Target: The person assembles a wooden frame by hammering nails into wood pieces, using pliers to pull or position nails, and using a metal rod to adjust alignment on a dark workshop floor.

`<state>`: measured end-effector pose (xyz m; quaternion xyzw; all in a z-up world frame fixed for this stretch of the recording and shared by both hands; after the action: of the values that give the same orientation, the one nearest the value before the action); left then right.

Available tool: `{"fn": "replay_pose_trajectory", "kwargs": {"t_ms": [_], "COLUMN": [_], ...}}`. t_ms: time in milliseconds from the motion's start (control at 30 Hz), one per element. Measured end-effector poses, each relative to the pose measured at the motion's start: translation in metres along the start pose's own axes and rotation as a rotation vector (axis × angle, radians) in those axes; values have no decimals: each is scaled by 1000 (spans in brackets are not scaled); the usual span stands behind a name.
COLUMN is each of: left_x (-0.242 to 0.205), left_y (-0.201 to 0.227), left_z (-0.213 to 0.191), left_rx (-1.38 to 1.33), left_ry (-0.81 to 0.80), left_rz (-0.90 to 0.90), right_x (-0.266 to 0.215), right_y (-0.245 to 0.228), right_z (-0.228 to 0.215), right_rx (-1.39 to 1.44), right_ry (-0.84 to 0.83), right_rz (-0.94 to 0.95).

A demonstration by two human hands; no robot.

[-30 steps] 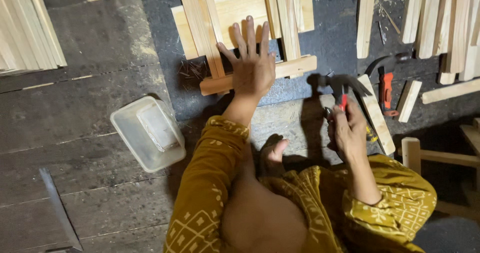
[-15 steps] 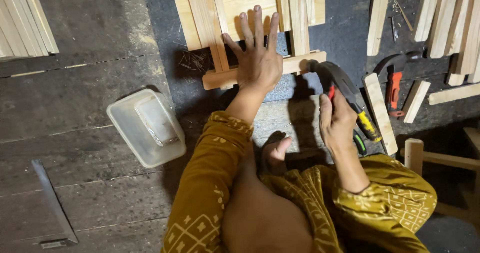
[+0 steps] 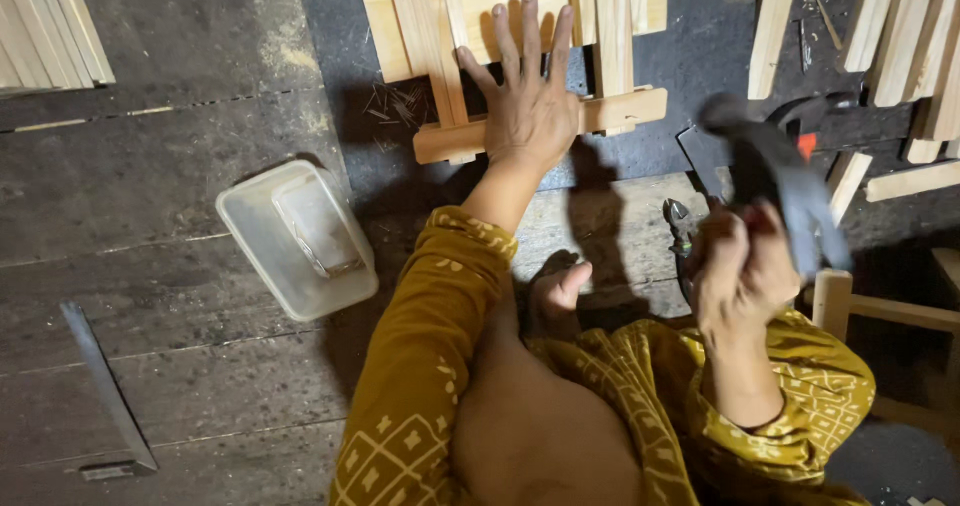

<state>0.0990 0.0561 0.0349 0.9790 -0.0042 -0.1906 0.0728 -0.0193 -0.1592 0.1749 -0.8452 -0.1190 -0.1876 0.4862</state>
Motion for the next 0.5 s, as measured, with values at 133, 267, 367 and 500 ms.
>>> {"fn": "replay_pose_trajectory", "kwargs": {"t_ms": [133,267,367,500], "left_x": [-7,-11,-10,-13], "left_y": [2,1,2,1], "left_z": [-14,-24,-20,-25], "left_rx": [51,57,74,100], "left_ry": [-37,-68,-29,-25], "left_rz": [46,52,54,39], "right_x": [-5,8,-33,-25], "right_y": [13,-24,19,51], "right_z": [18,11,0,49], "right_rx": [-154,-82,10,-426], "right_ry": [-223,-46,40,-220], "right_rz": [122,-47,-295,0]}}
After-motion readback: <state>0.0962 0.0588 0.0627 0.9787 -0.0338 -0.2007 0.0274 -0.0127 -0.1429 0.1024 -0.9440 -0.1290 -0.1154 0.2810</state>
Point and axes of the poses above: each hand's wrist, its own x-axis towards the middle knuckle, its own z-axis out of the palm, y = z × x, the point moved 7 cm from there along x, towards the middle knuckle, and after that the axes turned 1 degree about z, right-handed, at the moved point
